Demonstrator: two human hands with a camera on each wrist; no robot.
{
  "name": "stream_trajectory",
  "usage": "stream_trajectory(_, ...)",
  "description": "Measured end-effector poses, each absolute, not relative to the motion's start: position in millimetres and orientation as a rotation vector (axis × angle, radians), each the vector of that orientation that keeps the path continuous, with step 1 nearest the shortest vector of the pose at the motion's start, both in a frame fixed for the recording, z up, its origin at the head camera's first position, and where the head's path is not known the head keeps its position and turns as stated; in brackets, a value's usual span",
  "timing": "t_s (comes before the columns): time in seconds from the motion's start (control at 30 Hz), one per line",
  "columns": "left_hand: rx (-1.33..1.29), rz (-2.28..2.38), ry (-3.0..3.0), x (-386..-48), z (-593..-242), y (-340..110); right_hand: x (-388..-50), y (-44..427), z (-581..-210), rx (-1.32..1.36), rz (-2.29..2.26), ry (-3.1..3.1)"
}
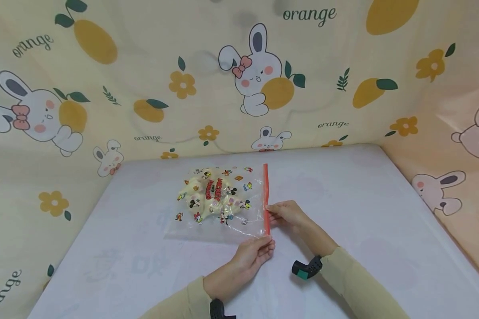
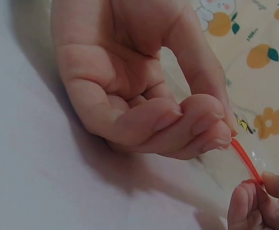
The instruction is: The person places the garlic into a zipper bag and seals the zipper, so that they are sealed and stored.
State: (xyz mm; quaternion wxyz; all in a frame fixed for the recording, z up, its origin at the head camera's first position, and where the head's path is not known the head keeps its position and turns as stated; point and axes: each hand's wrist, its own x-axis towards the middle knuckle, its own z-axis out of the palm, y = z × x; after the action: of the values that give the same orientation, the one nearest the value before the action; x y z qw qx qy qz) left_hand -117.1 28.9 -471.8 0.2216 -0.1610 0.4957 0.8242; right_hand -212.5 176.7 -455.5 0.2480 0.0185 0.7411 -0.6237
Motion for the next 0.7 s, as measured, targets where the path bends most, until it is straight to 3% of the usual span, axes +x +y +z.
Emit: stream_trajectory(0.7,-0.414,2.232,1.378,-122,-473,27,-230,185,-450,-0.123,-1.481,2.102)
